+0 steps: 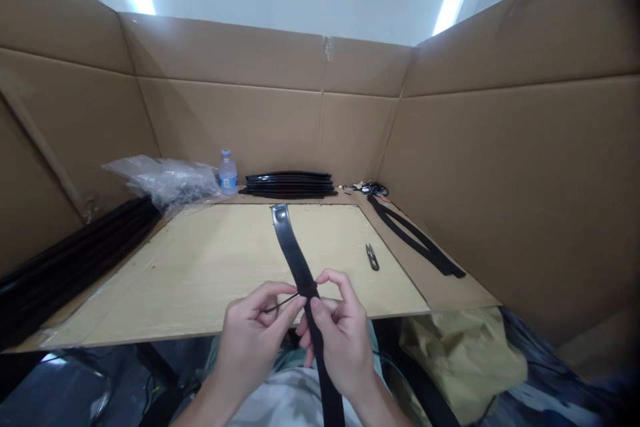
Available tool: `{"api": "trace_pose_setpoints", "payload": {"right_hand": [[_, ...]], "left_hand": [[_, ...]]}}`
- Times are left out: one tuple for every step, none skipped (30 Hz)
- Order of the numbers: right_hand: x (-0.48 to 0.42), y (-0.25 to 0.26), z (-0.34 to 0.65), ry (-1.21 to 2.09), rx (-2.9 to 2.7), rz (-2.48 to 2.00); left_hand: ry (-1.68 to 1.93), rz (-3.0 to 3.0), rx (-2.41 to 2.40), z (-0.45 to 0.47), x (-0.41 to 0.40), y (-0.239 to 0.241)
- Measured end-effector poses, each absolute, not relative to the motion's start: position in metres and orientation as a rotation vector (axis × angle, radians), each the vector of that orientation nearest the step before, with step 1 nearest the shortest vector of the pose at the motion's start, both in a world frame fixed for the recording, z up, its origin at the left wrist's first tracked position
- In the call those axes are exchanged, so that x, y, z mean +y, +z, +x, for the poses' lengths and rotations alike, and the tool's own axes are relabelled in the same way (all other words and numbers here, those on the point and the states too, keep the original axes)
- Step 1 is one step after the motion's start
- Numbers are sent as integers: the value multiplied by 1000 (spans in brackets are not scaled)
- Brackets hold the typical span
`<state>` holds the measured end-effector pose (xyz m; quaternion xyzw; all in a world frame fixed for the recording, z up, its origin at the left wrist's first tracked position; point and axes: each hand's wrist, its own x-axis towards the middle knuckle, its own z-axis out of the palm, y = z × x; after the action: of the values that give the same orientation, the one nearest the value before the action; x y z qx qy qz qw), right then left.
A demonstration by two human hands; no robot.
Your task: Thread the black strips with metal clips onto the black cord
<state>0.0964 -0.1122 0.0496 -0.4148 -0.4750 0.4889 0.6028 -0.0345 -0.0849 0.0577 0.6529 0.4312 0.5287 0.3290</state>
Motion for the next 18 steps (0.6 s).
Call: {"api": "trace_pose_setpoints", "payload": {"right_hand": [[-112, 48, 96, 1146, -1085, -950], [-111, 47, 96, 1156, -1067, -942], [-111, 46, 95, 1163, -1048, -934], [-110, 45, 94, 1168, -1028, -925], [-110, 45, 94, 1173, -1008, -916], [-110, 44, 93, 1177, -989, -906], [-110, 44, 93, 1179, -976, -896], [-111, 44, 92, 1180, -964, -885], [-111, 45, 92, 1181, -955, -876], [-111, 45, 92, 1185, -947, -867], [-111, 45, 92, 1188, -940, -860], [-111, 45, 91, 1191, -933, -853], [-111, 45, 91, 1195, -926, -848], [-111, 45, 91, 1198, -921, -845], [-111, 45, 91, 1199, -917, -844], [-111, 45, 91, 1199, -912, -844], [-111, 46, 91, 1200, -907, -846], [-111, 46, 91, 1201, -903, -847]], "left_hand": [[1387, 1727, 1126, -34, -85, 57], [1389, 1740, 1122, -34, -85, 57], [1389, 1751, 1114, -33, -85, 57], [1394, 1757, 1112, -33, -86, 58], [1398, 1760, 1115, -32, -87, 58], [1405, 1762, 1122, -32, -87, 59], [1412, 1767, 1132, -32, -88, 60], [1420, 1779, 1143, -32, -89, 61], [1432, 1796, 1155, -32, -89, 61], [1446, 1815, 1165, -32, -89, 62], [1463, 1834, 1172, -32, -89, 62], [1480, 1847, 1179, -32, -90, 63], [1495, 1857, 1187, -32, -90, 63], [1506, 1865, 1194, -32, -90, 62], [1509, 1878, 1203, -32, -89, 62], [1505, 1896, 1211, -33, -89, 61], [1494, 1919, 1219, -33, -89, 61], [1484, 1939, 1226, -33, -89, 60]]}}
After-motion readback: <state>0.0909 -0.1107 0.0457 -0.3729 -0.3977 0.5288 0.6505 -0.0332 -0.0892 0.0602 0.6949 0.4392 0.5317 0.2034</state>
